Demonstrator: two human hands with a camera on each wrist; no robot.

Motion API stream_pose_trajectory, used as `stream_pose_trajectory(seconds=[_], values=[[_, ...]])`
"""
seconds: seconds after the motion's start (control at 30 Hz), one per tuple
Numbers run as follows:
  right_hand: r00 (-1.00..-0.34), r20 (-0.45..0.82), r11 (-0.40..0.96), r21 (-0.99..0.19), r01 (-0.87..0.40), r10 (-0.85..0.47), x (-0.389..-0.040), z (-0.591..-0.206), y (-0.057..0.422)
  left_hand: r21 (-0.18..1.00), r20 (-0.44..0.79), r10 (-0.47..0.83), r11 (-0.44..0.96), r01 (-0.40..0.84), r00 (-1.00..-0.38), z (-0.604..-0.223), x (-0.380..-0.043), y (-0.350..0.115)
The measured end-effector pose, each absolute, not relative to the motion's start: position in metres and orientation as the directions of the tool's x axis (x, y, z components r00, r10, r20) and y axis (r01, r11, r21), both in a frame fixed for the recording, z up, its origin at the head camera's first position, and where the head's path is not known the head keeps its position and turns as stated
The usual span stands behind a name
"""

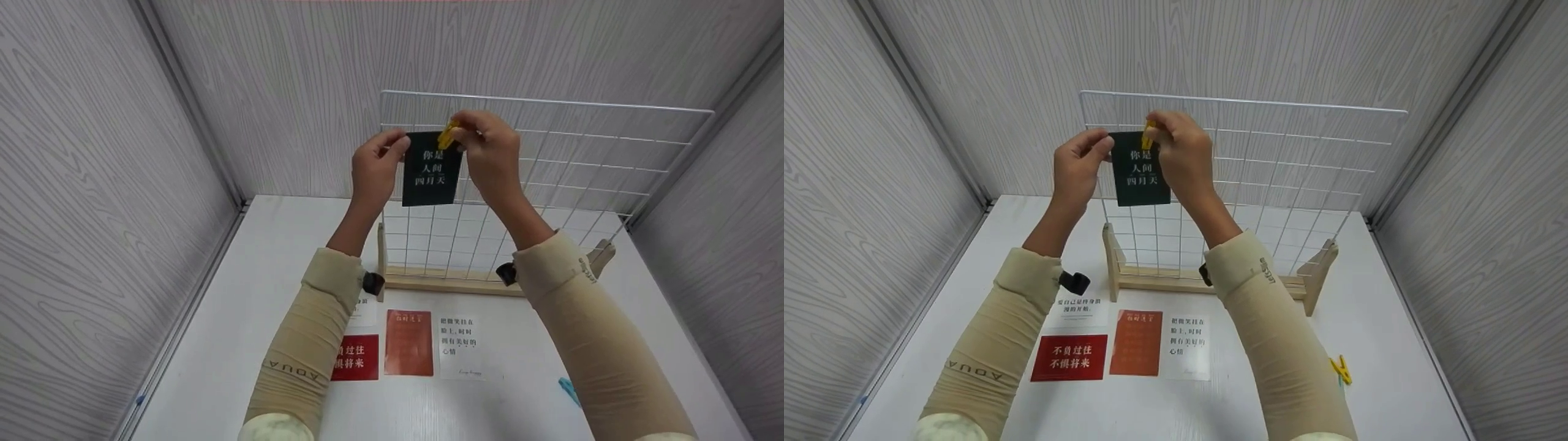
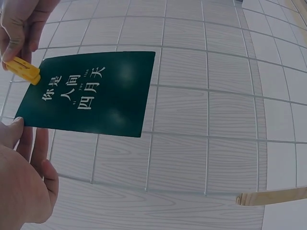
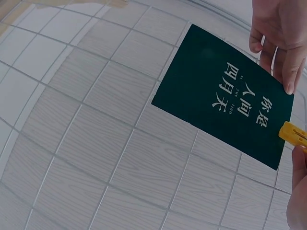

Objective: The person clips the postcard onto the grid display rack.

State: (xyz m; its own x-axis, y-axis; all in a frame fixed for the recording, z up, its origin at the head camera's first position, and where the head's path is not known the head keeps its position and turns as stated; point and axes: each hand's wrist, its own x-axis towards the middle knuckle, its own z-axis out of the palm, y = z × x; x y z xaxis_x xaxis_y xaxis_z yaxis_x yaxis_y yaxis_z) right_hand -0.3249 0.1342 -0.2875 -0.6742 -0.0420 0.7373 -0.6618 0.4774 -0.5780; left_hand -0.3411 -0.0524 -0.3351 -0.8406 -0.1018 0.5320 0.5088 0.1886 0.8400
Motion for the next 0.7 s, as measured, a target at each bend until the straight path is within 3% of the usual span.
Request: stream_pose_trajectory(seconds=[0.17, 0.57, 0.7], values=[[-0.612, 0.791, 0.413, -0.559, -0.719, 0.006, -0.329, -0.287, 0.13, 0.84, 0.524, -0.124, 0.237, 0.488, -0.843, -0.334, -0.34, -0.05], [-0.538, 0.842, 0.347, -0.517, -0.783, 0.04, -0.335, -0.285, 0.126, 0.841, 0.523, -0.148, 0.248, 0.481, -0.839, -0.33, -0.34, -0.045], [-0.578, 0.814, 0.341, -0.561, -0.754, 0.062, -0.334, -0.281, 0.123, 0.843, 0.521, -0.152, 0.246, 0.479, -0.84, -0.328, -0.341, -0.046]])
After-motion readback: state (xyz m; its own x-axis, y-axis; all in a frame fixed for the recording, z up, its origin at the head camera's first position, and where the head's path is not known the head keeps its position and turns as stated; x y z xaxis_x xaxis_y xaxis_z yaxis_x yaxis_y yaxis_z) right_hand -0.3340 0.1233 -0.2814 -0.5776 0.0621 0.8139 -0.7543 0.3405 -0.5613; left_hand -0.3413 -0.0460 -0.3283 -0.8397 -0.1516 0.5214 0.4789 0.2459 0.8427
